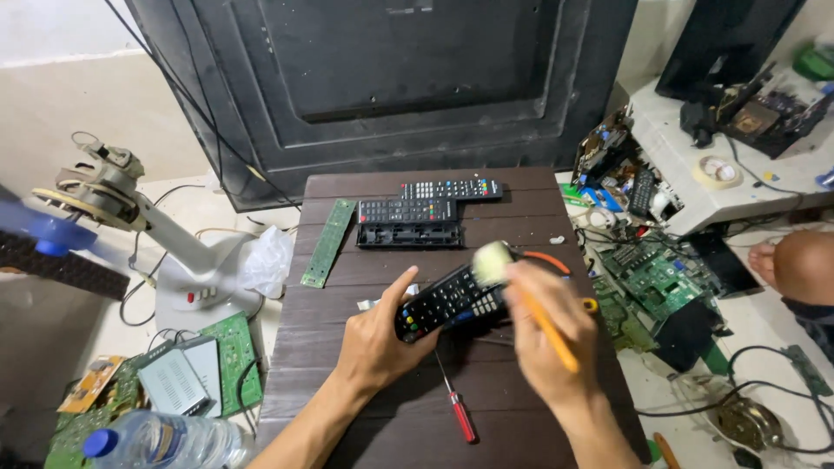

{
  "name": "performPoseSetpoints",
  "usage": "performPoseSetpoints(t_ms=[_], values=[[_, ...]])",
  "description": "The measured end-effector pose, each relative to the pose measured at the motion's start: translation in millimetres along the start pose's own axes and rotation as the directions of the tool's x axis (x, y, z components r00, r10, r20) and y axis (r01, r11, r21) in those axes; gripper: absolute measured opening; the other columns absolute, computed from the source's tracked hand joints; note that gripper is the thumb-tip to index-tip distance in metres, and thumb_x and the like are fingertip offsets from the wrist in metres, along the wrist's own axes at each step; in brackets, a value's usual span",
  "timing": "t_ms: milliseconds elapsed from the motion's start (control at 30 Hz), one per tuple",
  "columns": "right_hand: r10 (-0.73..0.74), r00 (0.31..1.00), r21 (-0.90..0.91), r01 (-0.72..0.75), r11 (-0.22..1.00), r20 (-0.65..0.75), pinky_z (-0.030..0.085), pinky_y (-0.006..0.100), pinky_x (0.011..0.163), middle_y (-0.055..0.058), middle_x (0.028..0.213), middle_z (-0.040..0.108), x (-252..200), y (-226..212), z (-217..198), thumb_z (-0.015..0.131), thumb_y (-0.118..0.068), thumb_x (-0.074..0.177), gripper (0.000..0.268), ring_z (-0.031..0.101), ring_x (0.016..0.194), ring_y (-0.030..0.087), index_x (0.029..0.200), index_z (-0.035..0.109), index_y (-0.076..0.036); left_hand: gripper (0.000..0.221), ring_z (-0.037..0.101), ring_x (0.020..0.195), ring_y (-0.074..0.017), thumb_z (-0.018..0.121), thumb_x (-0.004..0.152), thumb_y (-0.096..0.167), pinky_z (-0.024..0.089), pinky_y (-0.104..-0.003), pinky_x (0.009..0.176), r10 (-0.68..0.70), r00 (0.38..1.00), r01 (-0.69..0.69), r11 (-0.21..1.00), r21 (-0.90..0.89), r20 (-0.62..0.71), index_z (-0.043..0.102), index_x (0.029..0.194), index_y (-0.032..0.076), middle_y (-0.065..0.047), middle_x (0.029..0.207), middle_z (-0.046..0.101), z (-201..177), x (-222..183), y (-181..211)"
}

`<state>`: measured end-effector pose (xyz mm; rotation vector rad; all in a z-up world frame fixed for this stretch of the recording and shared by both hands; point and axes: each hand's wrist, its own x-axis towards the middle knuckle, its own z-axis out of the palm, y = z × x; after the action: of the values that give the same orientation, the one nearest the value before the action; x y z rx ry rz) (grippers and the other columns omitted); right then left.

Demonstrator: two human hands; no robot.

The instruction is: Disassembling, cleaning the internal components with a brush, and reassembling a television remote control.

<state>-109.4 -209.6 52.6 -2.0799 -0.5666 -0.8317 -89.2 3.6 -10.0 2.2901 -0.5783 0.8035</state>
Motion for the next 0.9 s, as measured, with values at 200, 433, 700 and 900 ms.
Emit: performPoseSetpoints(t_ms=[200, 433, 700, 900], values=[[-0.187, 0.952, 0.068, 0.176, 0.982, 0.24, 0.055, 0.034, 0.09, 0.01, 0.12, 0.068, -13, -8, 12, 0.075, 0.006, 0.077, 0.036, 0.065, 0.105, 0.024, 0.111, 0.074, -0.007, 0.088, 0.078, 0.075, -0.0209, 0.085, 0.066, 0.011, 0.059, -0.032, 0.056, 0.011, 1.0, -0.01, 0.999, -0.035, 0.019, 0.047, 0.145, 0.005, -0.012, 0.1, 0.079, 3, -1, -6], [0.077, 0.997, -0.207, -0.08, 0.975, -0.022, 0.061, 0.026, 0.066, 0.017, 0.13, 0.067, 6, 13, -14, 0.068, 0.006, 0.089, 0.033, 0.066, 0.093, 0.021, 0.119, 0.073, -0.008, 0.089, 0.077, 0.069, -0.0202, 0.091, 0.065, 0.011, 0.059, -0.03, 0.051, 0.006, 0.999, -0.007, 1.0, -0.021, -0.039, 0.046, 0.142, 0.004, -0.011, 0.098, 0.079, -4, 8, 1], [-0.178, 0.938, 0.211, 0.117, 0.97, 0.297, 0.059, 0.032, 0.085, 0.009, 0.118, 0.072, -21, -29, 19, 0.076, 0.0, 0.078, 0.034, 0.071, 0.101, 0.023, 0.111, 0.074, -0.007, 0.092, 0.075, 0.07, -0.0202, 0.087, 0.066, 0.012, 0.057, -0.033, 0.055, -0.022, 1.0, 0.022, 0.999, -0.03, -0.012, 0.043, 0.147, 0.006, -0.012, 0.104, 0.078, 0, -2, -10], [-0.01, 0.998, -0.12, 0.001, 0.993, -0.069, 0.056, 0.037, 0.095, 0.015, 0.118, 0.071, 5, -17, 1, 0.065, 0.01, 0.087, 0.027, 0.07, 0.104, 0.028, 0.113, 0.069, 0.003, 0.098, 0.078, 0.072, -0.0205, 0.091, 0.064, 0.013, 0.06, -0.03, 0.054, -0.04, 0.999, 0.038, 0.996, -0.077, -0.024, 0.04, 0.148, 0.005, -0.01, 0.1, 0.079, 1, 5, -1]])
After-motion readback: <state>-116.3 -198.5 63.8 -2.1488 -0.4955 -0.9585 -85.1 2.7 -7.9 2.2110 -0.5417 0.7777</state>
